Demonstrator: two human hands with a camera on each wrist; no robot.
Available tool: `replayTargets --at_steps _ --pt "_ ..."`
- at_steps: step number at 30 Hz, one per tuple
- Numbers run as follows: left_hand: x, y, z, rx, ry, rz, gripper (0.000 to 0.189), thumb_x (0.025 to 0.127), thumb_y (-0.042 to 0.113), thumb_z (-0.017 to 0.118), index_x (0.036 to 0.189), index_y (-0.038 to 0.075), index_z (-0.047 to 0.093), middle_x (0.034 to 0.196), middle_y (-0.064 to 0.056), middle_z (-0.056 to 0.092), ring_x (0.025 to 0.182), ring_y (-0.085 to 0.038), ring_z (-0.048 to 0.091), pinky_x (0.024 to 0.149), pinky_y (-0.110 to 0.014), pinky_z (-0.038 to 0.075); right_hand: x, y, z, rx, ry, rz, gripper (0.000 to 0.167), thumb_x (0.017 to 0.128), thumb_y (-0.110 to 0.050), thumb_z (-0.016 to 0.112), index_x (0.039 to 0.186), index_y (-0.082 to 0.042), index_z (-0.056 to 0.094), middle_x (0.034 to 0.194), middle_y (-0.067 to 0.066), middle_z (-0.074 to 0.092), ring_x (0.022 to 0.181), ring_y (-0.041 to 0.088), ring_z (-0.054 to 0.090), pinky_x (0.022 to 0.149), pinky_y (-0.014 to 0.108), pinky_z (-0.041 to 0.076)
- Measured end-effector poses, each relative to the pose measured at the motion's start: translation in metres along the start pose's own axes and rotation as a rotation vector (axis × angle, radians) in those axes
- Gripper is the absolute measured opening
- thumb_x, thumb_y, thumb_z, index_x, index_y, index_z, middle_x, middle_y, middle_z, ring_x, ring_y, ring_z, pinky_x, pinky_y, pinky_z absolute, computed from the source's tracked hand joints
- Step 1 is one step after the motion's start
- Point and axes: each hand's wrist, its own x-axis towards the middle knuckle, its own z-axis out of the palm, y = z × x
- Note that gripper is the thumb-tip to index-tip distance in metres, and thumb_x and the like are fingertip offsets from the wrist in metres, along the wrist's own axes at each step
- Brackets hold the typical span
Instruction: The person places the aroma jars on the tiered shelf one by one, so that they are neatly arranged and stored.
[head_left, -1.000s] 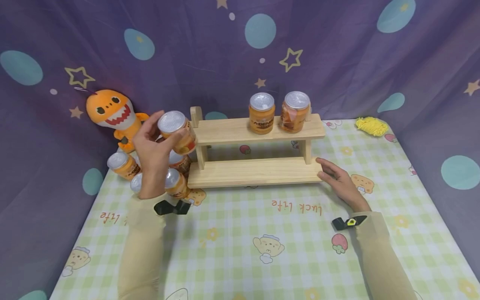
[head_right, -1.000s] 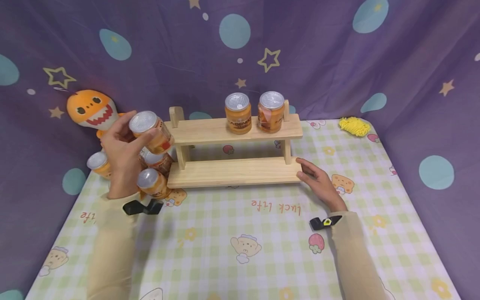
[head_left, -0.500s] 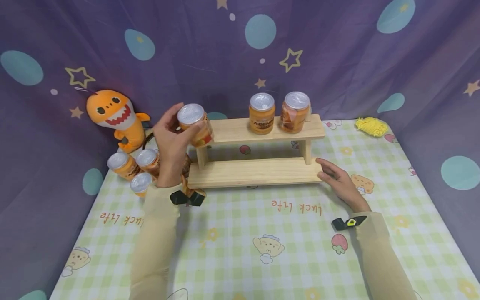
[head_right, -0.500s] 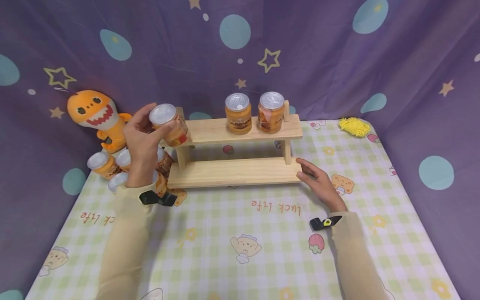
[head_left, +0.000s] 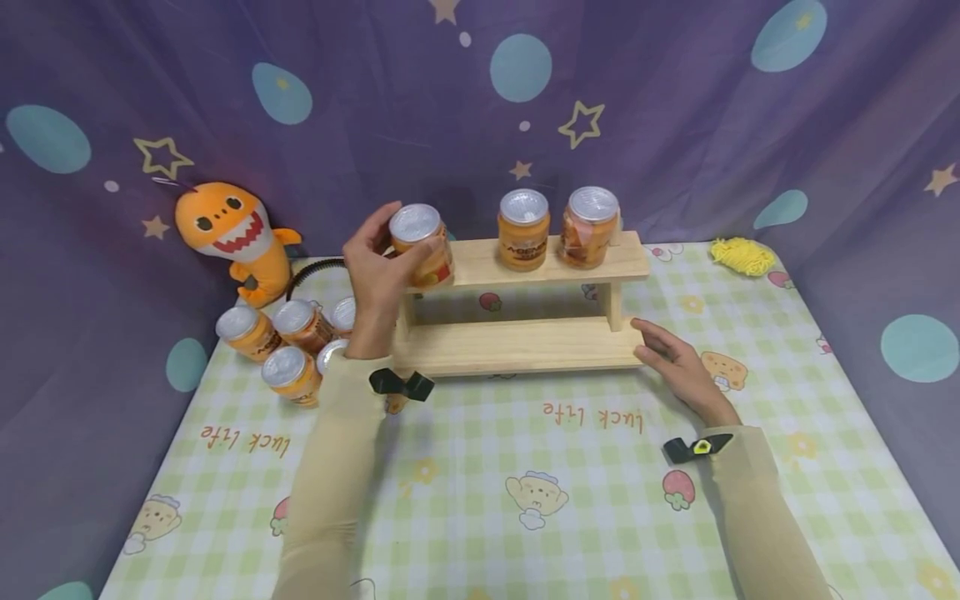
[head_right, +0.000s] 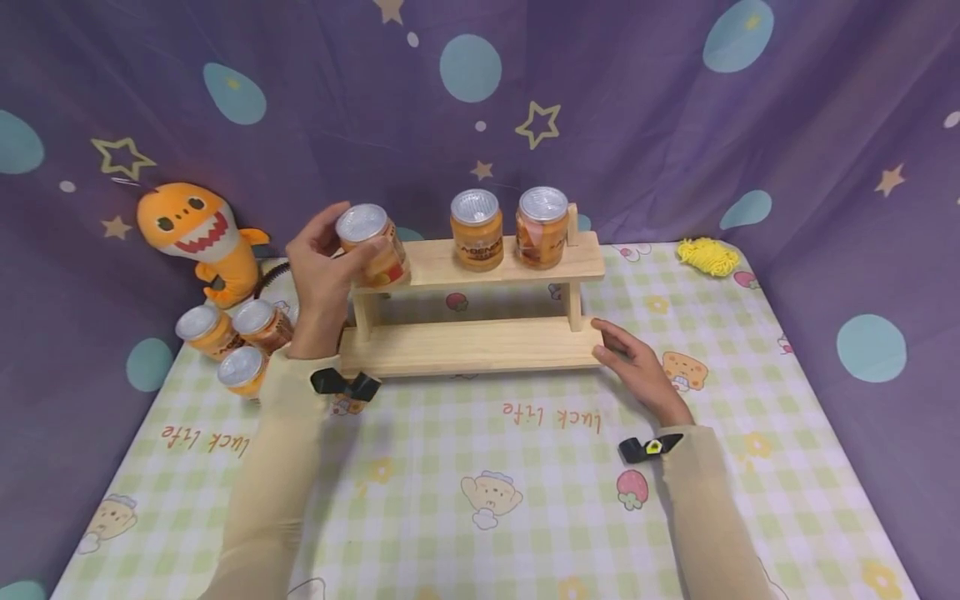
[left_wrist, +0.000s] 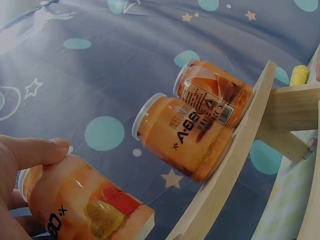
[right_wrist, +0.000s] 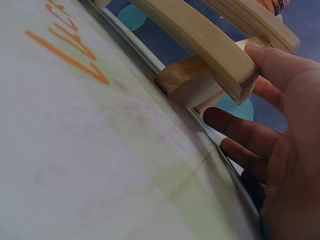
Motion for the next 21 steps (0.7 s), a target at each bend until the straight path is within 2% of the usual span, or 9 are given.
replayTargets --at_steps 7,13,21 --pt "0.001 -0.001 0.015 0.007 -0.022 0.003 0.062 0.069 0.0 0.086 0.127 -0.003 0.064 0.12 -0.025 0.069 0.094 -0.007 0.063 0.084 -0.021 0.051 -0.001 0.0 -0.001 0.002 0.0 -0.012 0.054 0.103 -0.035 0.055 0.152 -0.017 0.043 0.158 0.01 0.043 0.118 -0.019 0.045 0.096 0.004 0.036" --pt "0.003 -0.007 0.026 0.054 -0.054 0.007 0.064 0.071 0.004 0.086 0.13 -0.002 0.063 0.123 -0.023 0.068 0.103 -0.018 0.065 0.091 -0.027 0.053 -0.001 -0.001 0.0 -0.006 0.003 -0.012 0.054 0.103 -0.035 0.055 0.152 -0.017 0.044 0.158 0.01 0.044 0.118 -0.019 0.044 0.097 0.004 0.035" --pt "0.005 -0.014 0.037 0.044 -0.064 0.01 0.064 0.071 0.003 0.086 0.13 -0.003 0.062 0.124 -0.024 0.067 0.107 -0.027 0.065 0.095 -0.034 0.054 0.0 -0.001 0.001 -0.013 0.005 -0.011 0.053 0.103 -0.034 0.055 0.152 -0.019 0.044 0.157 0.012 0.044 0.117 -0.019 0.045 0.097 0.006 0.036"
